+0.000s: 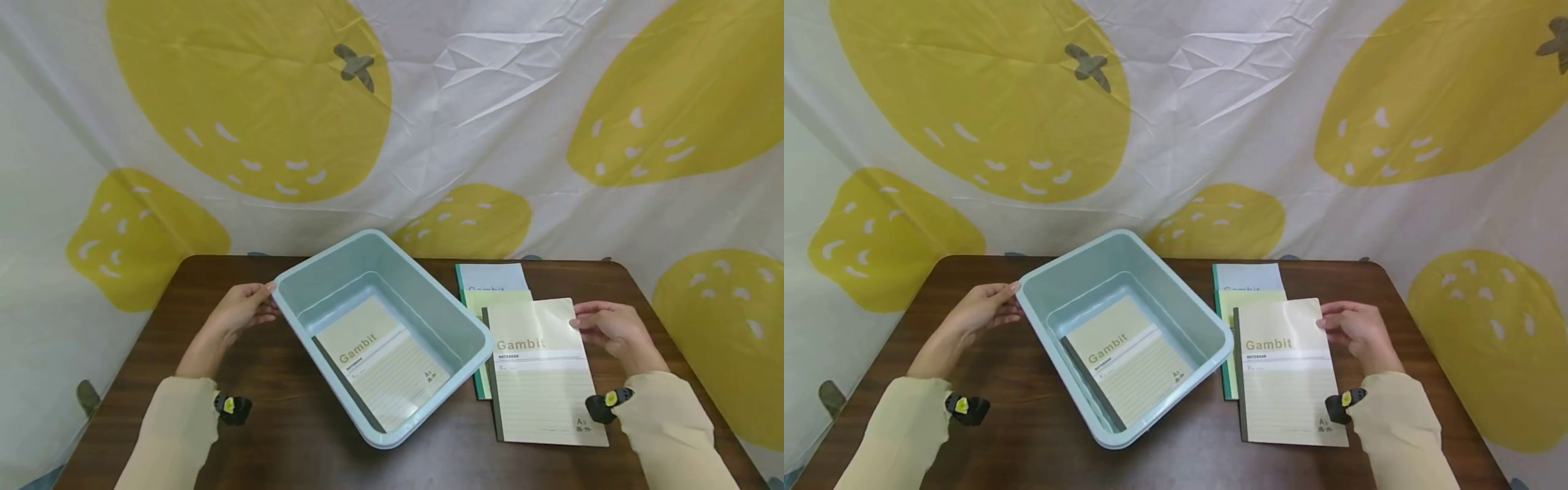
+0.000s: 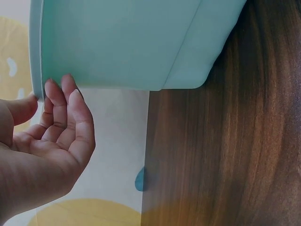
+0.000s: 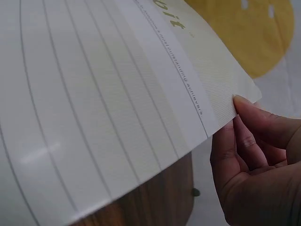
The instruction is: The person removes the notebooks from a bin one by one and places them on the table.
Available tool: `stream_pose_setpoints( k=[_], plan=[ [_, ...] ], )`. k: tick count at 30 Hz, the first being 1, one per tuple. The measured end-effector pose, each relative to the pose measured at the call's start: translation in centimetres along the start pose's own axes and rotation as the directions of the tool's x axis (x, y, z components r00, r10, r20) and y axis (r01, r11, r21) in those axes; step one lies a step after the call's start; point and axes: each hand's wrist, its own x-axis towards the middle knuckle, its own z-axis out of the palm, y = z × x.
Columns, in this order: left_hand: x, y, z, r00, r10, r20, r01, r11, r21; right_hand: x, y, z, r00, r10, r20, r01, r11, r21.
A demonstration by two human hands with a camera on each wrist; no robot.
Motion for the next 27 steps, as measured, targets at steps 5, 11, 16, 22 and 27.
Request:
stream_pose_setpoints(
  k=[5,11,16,22,27],
  plan=[
    [0.0,0.1,0.0,1.000,-0.007,0.005,0.007,1.000,-0.004,0.1,0.8,1.3,0.998,0.059,-0.006,-0.059,0.997,-0.045],
    [0.1,0.0,0.0,1.000,-0.013,-0.001,0.013,1.000,0.000,0.4,1.0,1.3,0.996,0.010,0.086,-0.008,1.000,-0.026],
    [0.1,0.0,0.0,1.000,-0.011,-0.005,0.011,1.000,0.009,1.6,0.5,1.1,0.990,-0.045,0.135,0.046,0.999,-0.008],
    [0.1,0.0,-0.1,1.000,-0.009,-0.002,0.009,1.000,0.013,0.7,-3.9,2.8,0.975,-0.112,0.190,0.102,0.993,0.060],
    [0.1,0.0,-0.1,1.000,-0.009,-0.004,0.009,1.000,0.004,0.0,-7.9,4.8,0.949,-0.178,0.259,0.150,0.981,0.125]
  ],
)
